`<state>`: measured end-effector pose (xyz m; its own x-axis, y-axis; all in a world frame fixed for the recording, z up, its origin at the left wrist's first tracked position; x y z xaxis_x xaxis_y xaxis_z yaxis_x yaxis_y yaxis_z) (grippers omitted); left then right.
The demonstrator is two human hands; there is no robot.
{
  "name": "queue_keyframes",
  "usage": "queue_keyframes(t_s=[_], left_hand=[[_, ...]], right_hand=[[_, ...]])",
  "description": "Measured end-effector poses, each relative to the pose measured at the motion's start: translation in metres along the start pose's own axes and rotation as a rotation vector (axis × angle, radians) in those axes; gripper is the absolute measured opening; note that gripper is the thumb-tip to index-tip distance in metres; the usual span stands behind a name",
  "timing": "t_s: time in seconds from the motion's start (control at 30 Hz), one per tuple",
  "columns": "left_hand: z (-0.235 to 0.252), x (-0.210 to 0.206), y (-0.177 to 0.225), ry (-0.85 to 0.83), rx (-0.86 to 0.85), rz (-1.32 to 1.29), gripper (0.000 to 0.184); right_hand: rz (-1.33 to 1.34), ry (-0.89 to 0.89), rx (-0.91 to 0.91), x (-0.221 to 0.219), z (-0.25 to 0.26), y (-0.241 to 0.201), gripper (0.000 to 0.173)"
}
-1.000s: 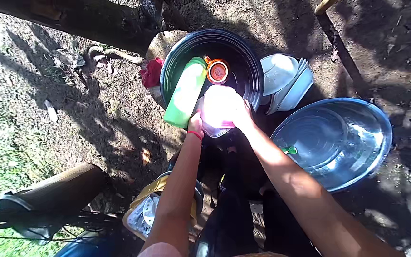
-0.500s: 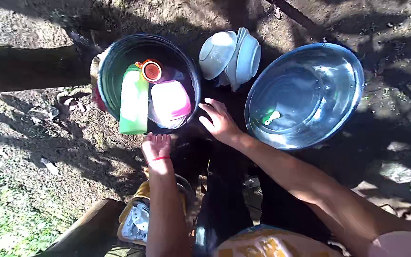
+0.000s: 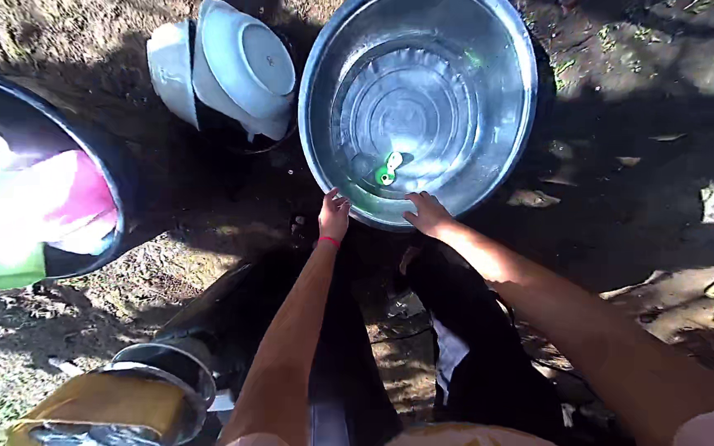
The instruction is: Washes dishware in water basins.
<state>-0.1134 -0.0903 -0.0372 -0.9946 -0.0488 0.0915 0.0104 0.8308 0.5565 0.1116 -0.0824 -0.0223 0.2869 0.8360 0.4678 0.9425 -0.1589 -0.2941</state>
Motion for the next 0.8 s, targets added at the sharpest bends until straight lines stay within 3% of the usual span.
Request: queue_keyframes(t_s=[0.13,0.27,0.37,0.57,0.67,0.73,0.8], left_hand=[[0.106,-0.056,-0.029,-0.115,-0.006,0.576,0.059],[0.185,-0.082,-0.053,-0.012,0.002,0.719,0.087],[0.21,-0.096,-0.063,-0.041,-0.032,0.68,0.094],[0.213,-0.087,-0.07,-0.149,-0.111,0.738,0.082],[0.223,-0.09,-0.078,-0.088,-0.077,0.753,0.064],[0.231,-0.1,-0.065,-0.08,-0.114,0.668,0.047],[0.24,-0.118,-0.052,-0.154,-0.162,0.546,0.039]], right_hand=[[-0.019,-0.011,-0.042,-0.006,0.044,0.046,0.049],[-0.047,0.093,0.039,-0.015,0.109,0.063,0.046],[-0.022,0.129,0.074,-0.025,0.15,0.071,0.049],[-0.124,0.153,0.121,-0.036,0.196,0.044,0.055],[-0.192,0.164,0.207,-0.04,0.224,0.028,0.06],[-0.15,0.232,0.3,-0.035,0.255,0.035,0.063],[0.019,0.163,0.342,-0.022,0.275,0.049,0.066]])
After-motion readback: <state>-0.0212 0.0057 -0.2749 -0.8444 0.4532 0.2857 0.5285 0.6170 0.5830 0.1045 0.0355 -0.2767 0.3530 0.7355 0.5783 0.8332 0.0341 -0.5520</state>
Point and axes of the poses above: each hand's wrist, its own z-axis towards the middle knuckle, its own x-axis out of the back of the hand, y = z × x, the point moved 7 cm from there along z, towards the middle knuckle, and after that the axes turned 13 degrees about -z, right-handed, at the moved point
